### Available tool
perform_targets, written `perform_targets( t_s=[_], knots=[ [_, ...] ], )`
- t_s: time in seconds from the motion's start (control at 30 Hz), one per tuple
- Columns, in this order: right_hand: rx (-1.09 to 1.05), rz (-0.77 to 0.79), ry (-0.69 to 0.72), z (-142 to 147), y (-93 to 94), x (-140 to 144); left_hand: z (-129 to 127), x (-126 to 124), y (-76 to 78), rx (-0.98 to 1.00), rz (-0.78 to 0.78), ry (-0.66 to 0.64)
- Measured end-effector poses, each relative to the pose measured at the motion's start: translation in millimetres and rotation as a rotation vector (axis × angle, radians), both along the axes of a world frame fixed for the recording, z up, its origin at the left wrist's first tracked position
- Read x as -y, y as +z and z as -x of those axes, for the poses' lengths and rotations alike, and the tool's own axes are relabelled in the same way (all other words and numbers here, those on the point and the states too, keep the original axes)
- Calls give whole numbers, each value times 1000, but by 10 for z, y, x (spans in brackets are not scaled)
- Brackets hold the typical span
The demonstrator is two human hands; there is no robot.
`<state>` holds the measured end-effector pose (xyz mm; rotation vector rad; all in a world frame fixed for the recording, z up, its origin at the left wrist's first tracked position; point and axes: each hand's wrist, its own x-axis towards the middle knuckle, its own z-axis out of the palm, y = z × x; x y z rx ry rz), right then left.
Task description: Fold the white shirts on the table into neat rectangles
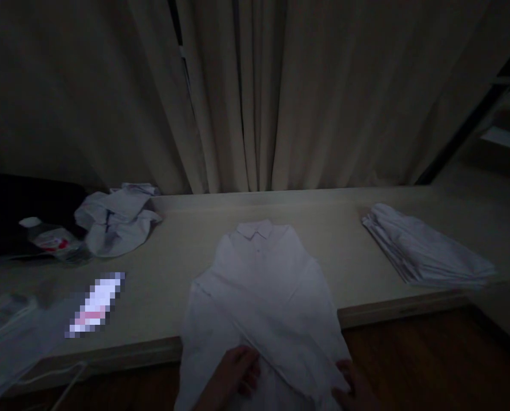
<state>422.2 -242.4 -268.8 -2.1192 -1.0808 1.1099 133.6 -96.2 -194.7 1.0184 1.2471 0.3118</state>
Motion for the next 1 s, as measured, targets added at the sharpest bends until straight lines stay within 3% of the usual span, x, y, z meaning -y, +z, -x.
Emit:
perform_targets(
  t_s=[0.13, 0.2, 0.27, 0.43, 0.63, 1.0],
  knots=[
    [107, -187, -39, 14, 66, 95, -440, 662, -330, -16, 79, -123],
    [255, -288, -50, 77, 151, 168, -593, 845, -449, -8, 90, -133],
    [366, -334, 42, 186, 219, 237, -714, 953, -525, 8, 102, -139],
    [491, -333, 360, 507, 228, 309, -901, 1082, -588, 113, 95, -105],
    [572, -300, 346, 593, 210, 286, -931, 1112, -582, 90, 73, -88],
    [491, -264, 480, 487, 504, 214, -1027, 1098, -555, 95, 50, -57]
  ],
)
